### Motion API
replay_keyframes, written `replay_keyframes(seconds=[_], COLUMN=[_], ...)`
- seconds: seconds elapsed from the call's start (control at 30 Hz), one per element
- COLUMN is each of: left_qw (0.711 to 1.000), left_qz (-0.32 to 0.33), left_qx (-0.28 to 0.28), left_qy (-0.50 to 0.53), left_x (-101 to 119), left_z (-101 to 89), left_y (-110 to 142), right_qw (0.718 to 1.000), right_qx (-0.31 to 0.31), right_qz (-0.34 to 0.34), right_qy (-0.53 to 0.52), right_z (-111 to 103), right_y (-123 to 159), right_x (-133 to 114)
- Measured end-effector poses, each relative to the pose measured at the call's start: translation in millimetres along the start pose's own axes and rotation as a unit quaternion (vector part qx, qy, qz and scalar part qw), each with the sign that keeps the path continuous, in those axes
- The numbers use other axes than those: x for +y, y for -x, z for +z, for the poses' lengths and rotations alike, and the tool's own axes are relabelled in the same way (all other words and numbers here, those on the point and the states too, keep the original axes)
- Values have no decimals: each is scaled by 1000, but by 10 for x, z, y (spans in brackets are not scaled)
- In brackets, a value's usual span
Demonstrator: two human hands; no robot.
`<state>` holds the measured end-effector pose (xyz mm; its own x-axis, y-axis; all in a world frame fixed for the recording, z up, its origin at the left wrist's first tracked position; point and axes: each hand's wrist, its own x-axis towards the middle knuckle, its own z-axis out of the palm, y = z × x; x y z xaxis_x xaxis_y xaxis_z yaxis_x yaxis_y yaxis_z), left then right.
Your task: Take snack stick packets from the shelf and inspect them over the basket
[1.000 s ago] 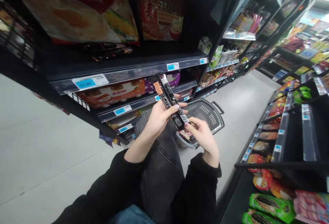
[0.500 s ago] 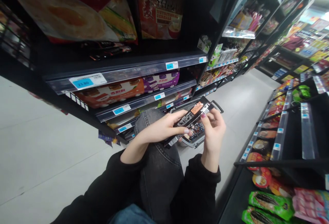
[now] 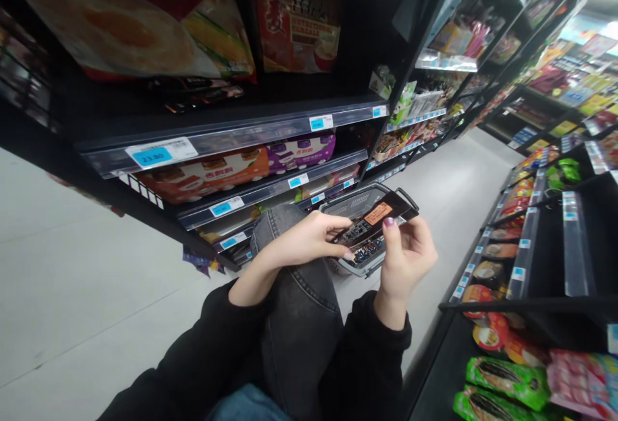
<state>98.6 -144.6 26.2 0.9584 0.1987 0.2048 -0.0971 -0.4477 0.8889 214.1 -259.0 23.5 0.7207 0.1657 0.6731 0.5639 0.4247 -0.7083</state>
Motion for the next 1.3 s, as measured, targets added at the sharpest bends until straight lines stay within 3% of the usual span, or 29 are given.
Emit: replay_keyframes(seconds=[0.13,0.33,0.5,0.73,0.9,1.03,1.17,1.3], left_qw=[998,996,988,985,989,995,994,989], left_qz=[10,64,89,86,56,45,52,32], left_qx=[18,52,111,106,36,-43,-100,-141], left_qy=[-57,-36,-62,-109,-134,-83,5,-36], left_x=[22,15,48,47,72,72,28,0], left_z=[-26,38,110,89,68,65,39,-39], left_y=[13,15,36,48,42,33,29,58], right_qw=[1000,995,993,988,988,984,977,969], right_qx=[19,65,17,-39,57,119,131,119], right_qz=[15,71,102,106,100,100,117,147], right_qy=[16,-26,-63,-109,-106,-91,-119,-158], right_z=[41,34,-39,-56,9,29,56,121], right_y=[9,-7,-27,-38,-37,-46,-33,-4], right_x=[5,22,48,2,6,22,-5,-68])
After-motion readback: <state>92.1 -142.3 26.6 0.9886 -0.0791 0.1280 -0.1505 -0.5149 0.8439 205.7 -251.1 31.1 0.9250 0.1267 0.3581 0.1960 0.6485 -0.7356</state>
